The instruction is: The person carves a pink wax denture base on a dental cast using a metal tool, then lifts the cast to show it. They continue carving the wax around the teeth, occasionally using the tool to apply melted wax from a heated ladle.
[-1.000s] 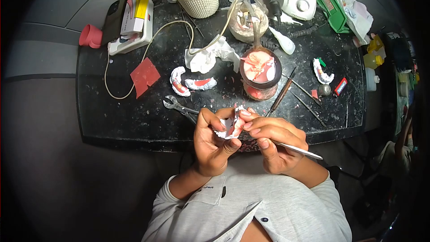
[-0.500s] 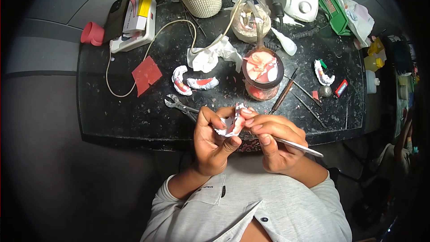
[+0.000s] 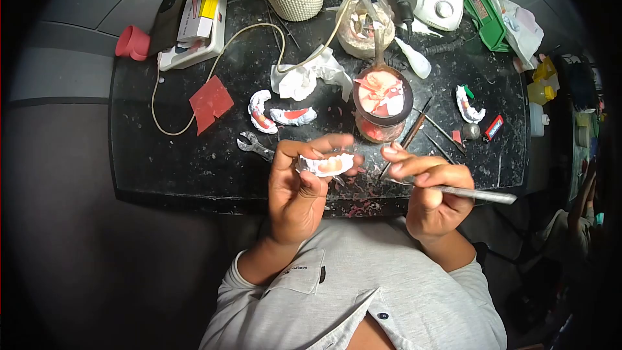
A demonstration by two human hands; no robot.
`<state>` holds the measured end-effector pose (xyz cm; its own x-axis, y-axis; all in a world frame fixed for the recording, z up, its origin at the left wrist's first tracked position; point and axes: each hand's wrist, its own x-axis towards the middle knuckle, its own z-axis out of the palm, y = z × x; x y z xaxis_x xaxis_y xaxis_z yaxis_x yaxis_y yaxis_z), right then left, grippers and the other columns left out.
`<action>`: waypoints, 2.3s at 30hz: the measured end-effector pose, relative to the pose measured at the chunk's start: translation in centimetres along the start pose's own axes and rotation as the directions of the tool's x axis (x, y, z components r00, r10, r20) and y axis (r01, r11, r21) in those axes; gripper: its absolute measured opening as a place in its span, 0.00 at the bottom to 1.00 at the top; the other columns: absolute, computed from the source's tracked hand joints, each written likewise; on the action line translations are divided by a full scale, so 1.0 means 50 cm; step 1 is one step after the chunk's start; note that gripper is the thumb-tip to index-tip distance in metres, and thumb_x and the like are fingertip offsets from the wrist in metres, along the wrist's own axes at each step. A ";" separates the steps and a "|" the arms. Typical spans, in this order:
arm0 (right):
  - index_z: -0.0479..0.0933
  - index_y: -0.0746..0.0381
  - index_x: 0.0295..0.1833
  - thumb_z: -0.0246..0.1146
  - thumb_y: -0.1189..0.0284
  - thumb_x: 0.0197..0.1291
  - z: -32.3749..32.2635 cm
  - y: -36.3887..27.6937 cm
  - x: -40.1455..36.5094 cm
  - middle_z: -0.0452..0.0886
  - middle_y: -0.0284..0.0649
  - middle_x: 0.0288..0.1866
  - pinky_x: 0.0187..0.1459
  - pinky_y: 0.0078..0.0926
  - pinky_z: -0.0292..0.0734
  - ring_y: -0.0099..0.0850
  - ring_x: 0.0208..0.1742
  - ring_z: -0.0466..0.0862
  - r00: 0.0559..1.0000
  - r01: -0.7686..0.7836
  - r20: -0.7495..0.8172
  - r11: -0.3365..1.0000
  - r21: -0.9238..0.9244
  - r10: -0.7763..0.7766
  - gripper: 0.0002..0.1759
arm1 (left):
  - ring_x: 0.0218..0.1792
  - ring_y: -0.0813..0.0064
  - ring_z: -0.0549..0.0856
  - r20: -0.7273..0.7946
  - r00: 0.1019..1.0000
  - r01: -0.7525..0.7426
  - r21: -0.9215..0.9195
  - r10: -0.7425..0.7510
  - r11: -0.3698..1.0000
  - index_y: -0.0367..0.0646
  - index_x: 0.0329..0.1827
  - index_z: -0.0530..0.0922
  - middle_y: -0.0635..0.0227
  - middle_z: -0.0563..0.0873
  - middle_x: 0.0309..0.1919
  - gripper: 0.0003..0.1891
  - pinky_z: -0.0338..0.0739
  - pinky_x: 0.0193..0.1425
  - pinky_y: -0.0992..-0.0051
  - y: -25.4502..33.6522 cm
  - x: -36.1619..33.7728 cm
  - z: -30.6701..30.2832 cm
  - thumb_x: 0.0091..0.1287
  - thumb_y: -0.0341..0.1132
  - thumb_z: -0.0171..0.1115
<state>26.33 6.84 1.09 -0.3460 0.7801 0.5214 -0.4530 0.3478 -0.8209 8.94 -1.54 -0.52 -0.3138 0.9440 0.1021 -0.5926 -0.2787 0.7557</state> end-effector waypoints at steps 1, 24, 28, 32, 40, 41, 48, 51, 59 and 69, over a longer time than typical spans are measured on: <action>0.72 0.68 0.49 0.64 0.60 0.77 -0.001 -0.005 -0.003 0.89 0.60 0.45 0.66 0.58 0.80 0.53 0.55 0.91 1.000 -0.002 0.000 1.000 0.000 0.002 0.20 | 0.57 0.56 0.88 0.052 0.998 0.031 -0.046 -0.029 0.998 0.40 0.59 0.66 0.39 0.81 0.61 0.18 0.84 0.62 0.59 0.001 -0.001 -0.007 0.81 0.44 0.59; 0.83 0.73 0.51 0.70 0.87 0.63 0.021 -0.040 0.023 0.89 0.58 0.50 0.54 0.37 0.88 0.47 0.54 0.92 0.978 0.078 0.208 0.900 -0.428 0.015 0.11 | 0.40 0.74 0.89 -0.078 0.996 0.067 0.191 -0.053 0.979 0.33 0.60 0.70 0.59 0.87 0.44 0.28 0.89 0.43 0.71 0.002 -0.018 0.009 0.75 0.50 0.66; 0.83 0.74 0.51 0.70 0.88 0.62 0.029 -0.026 0.014 0.89 0.57 0.49 0.53 0.35 0.88 0.45 0.53 0.92 0.983 0.074 0.184 0.914 -0.400 0.001 0.12 | 0.51 0.65 0.89 -0.047 0.998 0.043 0.151 -0.036 0.988 0.35 0.59 0.68 0.51 0.86 0.50 0.25 0.87 0.56 0.65 -0.006 -0.015 0.018 0.76 0.48 0.66; 0.83 0.74 0.52 0.71 0.88 0.59 0.034 -0.026 0.014 0.89 0.56 0.48 0.48 0.33 0.89 0.44 0.49 0.93 0.979 0.110 0.203 0.896 -0.429 -0.023 0.14 | 0.59 0.58 0.87 0.040 0.998 -0.044 0.145 0.038 0.988 0.38 0.56 0.67 0.41 0.86 0.55 0.20 0.83 0.66 0.58 -0.017 -0.007 0.011 0.77 0.43 0.66; 0.83 0.72 0.53 0.74 0.88 0.56 0.033 -0.026 0.015 0.89 0.55 0.48 0.46 0.35 0.90 0.46 0.46 0.93 0.962 0.163 0.269 0.867 -0.472 -0.035 0.18 | 0.60 0.55 0.86 0.042 0.999 -0.028 0.156 0.022 0.987 0.39 0.58 0.65 0.42 0.84 0.57 0.22 0.82 0.68 0.55 -0.018 -0.011 0.008 0.77 0.43 0.65; 0.83 0.72 0.53 0.74 0.88 0.55 0.033 -0.025 0.015 0.89 0.55 0.47 0.45 0.35 0.90 0.46 0.46 0.93 0.961 0.175 0.274 0.864 -0.473 -0.045 0.18 | 0.60 0.56 0.86 0.043 0.999 -0.024 0.162 0.018 0.987 0.39 0.58 0.65 0.42 0.83 0.57 0.22 0.82 0.68 0.56 -0.018 -0.011 0.008 0.77 0.43 0.65; 0.83 0.72 0.52 0.74 0.88 0.55 0.035 -0.021 0.014 0.89 0.54 0.47 0.44 0.34 0.90 0.44 0.45 0.93 0.963 0.176 0.265 0.860 -0.480 -0.049 0.18 | 0.61 0.56 0.85 0.047 0.999 -0.034 0.151 0.027 0.988 0.39 0.57 0.65 0.42 0.84 0.57 0.21 0.81 0.68 0.57 -0.017 -0.010 0.010 0.77 0.43 0.65; 0.83 0.72 0.51 0.74 0.88 0.55 0.036 -0.022 0.015 0.89 0.53 0.47 0.44 0.33 0.90 0.44 0.45 0.93 0.963 0.170 0.267 0.855 -0.489 -0.039 0.17 | 0.60 0.56 0.87 0.008 1.000 -0.029 0.119 0.028 0.992 0.38 0.54 0.67 0.43 0.86 0.55 0.19 0.80 0.69 0.54 -0.017 -0.009 0.013 0.77 0.41 0.67; 0.84 0.72 0.51 0.73 0.89 0.54 0.033 -0.022 0.015 0.89 0.53 0.47 0.45 0.32 0.90 0.44 0.48 0.93 0.964 0.152 0.266 0.857 -0.492 -0.018 0.17 | 0.55 0.66 0.86 -0.011 1.000 0.004 0.159 -0.002 0.987 0.39 0.55 0.67 0.51 0.85 0.54 0.22 0.83 0.63 0.65 -0.019 -0.019 -0.001 0.75 0.44 0.68; 0.84 0.72 0.51 0.74 0.88 0.55 0.029 -0.021 0.018 0.90 0.53 0.49 0.45 0.31 0.90 0.43 0.50 0.93 0.967 0.144 0.255 0.858 -0.493 -0.015 0.17 | 0.53 0.70 0.86 -0.046 0.995 0.095 0.041 -0.093 0.995 0.39 0.57 0.67 0.55 0.84 0.53 0.21 0.84 0.58 0.68 -0.013 -0.025 0.000 0.78 0.45 0.64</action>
<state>25.29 6.40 2.75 -0.5376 0.6160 0.5758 -0.0334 0.6668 -0.7445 9.73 -2.53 -1.12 -0.2914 0.9566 0.0016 -0.5888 -0.1807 0.7879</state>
